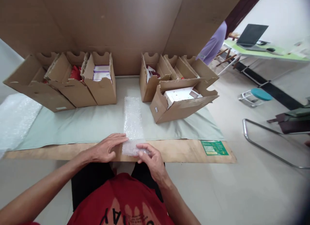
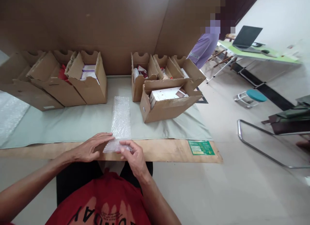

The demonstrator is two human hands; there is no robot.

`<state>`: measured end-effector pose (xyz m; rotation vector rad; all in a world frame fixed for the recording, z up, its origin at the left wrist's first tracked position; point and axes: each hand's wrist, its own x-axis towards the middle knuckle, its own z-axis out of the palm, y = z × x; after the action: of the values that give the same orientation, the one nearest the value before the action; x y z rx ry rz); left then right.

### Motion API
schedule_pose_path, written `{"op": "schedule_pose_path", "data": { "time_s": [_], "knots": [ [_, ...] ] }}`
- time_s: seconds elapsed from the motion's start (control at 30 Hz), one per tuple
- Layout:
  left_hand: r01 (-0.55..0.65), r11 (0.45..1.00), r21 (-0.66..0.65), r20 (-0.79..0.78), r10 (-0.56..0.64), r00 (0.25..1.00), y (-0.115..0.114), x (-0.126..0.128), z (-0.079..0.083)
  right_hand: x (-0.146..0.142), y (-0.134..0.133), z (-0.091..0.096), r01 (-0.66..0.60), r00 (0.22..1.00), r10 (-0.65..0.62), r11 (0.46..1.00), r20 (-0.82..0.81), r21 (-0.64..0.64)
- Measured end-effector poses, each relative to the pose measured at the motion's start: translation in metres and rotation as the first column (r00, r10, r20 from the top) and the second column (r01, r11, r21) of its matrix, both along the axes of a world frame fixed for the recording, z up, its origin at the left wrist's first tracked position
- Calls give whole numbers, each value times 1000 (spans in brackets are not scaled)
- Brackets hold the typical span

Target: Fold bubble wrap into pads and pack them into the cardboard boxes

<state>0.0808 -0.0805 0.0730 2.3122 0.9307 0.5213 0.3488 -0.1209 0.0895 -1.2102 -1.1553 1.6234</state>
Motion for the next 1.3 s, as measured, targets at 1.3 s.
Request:
{"op": "schedule_pose_path", "data": {
  "time_s": [1.3],
  "knots": [
    [-630, 747, -213, 61, 653, 755, 22, 42, 3, -5, 74, -4, -312, 701, -282, 705, 655, 637]
  ]
}}
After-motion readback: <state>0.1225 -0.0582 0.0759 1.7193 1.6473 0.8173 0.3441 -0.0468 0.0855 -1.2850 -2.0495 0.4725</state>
